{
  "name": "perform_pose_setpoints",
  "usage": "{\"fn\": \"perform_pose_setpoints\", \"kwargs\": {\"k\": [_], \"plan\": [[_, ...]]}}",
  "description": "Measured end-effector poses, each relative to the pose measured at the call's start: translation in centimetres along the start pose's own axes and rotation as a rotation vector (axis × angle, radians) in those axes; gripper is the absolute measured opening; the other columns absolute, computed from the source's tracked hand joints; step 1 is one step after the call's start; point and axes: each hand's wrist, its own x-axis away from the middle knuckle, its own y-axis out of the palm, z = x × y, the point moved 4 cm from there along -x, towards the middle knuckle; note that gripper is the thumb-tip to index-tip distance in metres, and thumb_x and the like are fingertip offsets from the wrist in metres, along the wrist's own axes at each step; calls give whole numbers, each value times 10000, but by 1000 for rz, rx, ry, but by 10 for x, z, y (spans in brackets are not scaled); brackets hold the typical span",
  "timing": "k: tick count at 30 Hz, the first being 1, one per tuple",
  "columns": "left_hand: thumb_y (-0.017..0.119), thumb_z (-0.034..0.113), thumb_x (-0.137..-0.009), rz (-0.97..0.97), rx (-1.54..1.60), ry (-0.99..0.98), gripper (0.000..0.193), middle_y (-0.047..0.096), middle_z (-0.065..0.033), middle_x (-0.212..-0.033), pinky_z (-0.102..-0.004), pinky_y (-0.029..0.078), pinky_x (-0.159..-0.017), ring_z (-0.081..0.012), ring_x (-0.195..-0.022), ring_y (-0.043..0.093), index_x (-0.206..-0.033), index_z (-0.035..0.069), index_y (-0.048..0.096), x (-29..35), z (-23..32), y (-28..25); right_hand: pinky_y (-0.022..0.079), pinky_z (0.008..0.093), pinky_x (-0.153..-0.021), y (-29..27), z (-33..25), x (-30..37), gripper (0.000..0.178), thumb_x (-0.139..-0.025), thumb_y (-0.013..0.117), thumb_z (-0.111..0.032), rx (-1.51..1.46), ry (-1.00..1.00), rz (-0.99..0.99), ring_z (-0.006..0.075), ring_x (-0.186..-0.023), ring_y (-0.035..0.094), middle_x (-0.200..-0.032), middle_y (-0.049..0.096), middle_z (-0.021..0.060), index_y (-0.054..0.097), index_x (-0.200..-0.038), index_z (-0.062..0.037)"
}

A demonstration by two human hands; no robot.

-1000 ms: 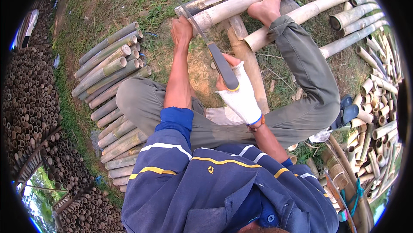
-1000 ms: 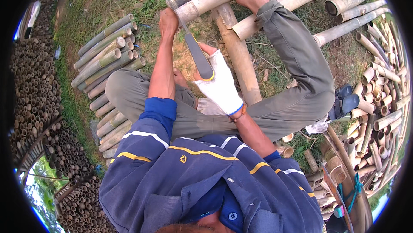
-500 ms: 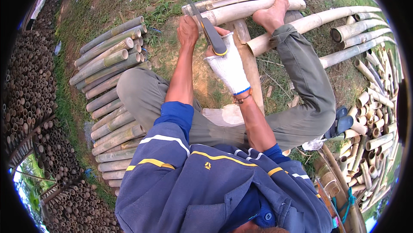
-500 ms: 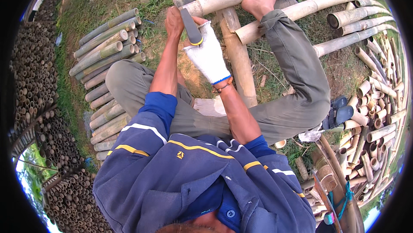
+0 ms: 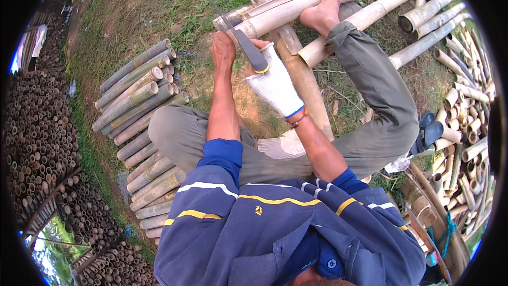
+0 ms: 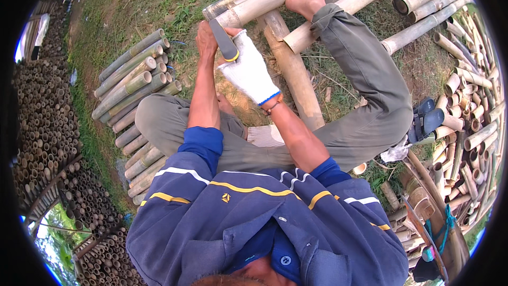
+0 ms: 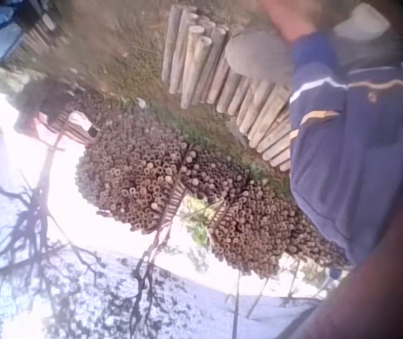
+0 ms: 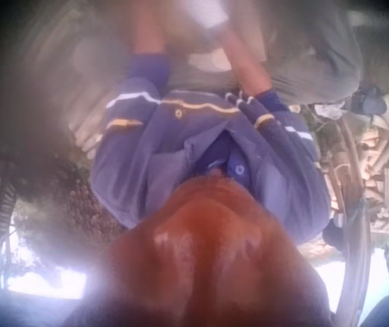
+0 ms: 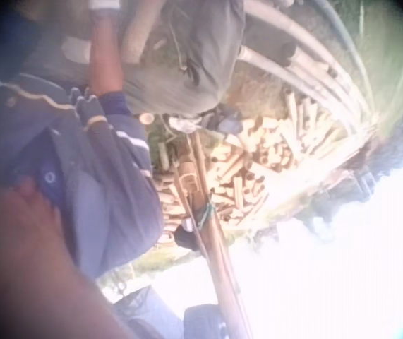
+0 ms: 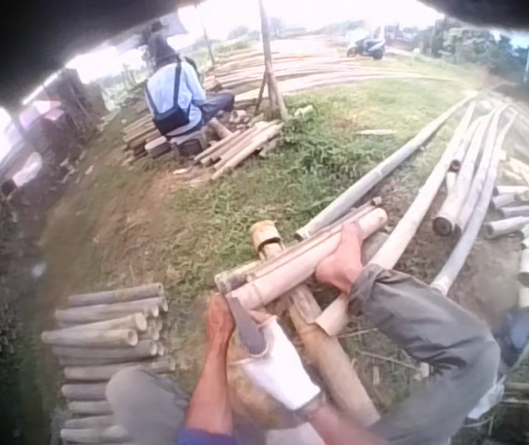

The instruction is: The person sits on the ground and uses a hand saw to cut long bamboo poles into shorter sections. They repeatedly position each pole on a support, saw through it, and set the cut pieces aside.

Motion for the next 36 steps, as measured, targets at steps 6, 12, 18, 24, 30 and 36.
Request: {"fn": "perform_pose_setpoints", "kwargs": {"k": [6,12,18,24,30,36], "plan": [[274,488,-1093,-57,65,-108,666,705,-391,-1246,-652,465,-1048,-609,-1181,652,-1196,-23,687,4,-1,-8,541,316,-957,-52,-42,128,695,-894,728,34,-35,267,-30,168,-1060,658,-1294,663,121,533,-1558,-36],[287,521,-1098,-39,69,-162,675,708,-414,-1260,-640,466,-1074,-621,-1211,649,-1256,-10,672,11,-5,-8,537,274,-887,-69,-64,157,679,-901,684,86,358,77,-44,115,-957,645,-1237,649,98,505,-1551,10],[306,526,-1103,-3,19,-43,662,709,-421,-1222,-650,462,-1073,-633,-1203,642,-1284,0,663,-8,-6,1,535,307,-971,14,10,-18,566,-936,715,15,19,20,17,174,-1067,645,-1234,672,107,560,-1479,-27],[319,485,-1108,-25,54,-139,606,718,-407,-1208,-656,471,-1052,-622,-1170,653,-1274,8,655,20,-3,-15,523,273,-892,-48,-45,143,645,-918,732,33,151,262,-48,133,-971,630,-1202,663,81,549,-1532,-46],[319,480,-1109,41,104,-168,606,726,-402,-1182,-652,478,-1049,-625,-1142,661,-1265,1,656,22,-3,-17,509,260,-921,-48,-33,112,639,-926,696,58,48,229,-65,95,-985,581,-1224,626,57,530,-1538,-20],[318,469,-1104,-10,86,-57,622,718,-415,-1195,-656,472,-1061,-627,-1158,656,-1243,-23,673,-2,7,-7,534,320,-1008,15,11,-36,495,-982,681,22,38,0,6,184,-1097,652,-1239,676,91,555,-1460,-13]]}}
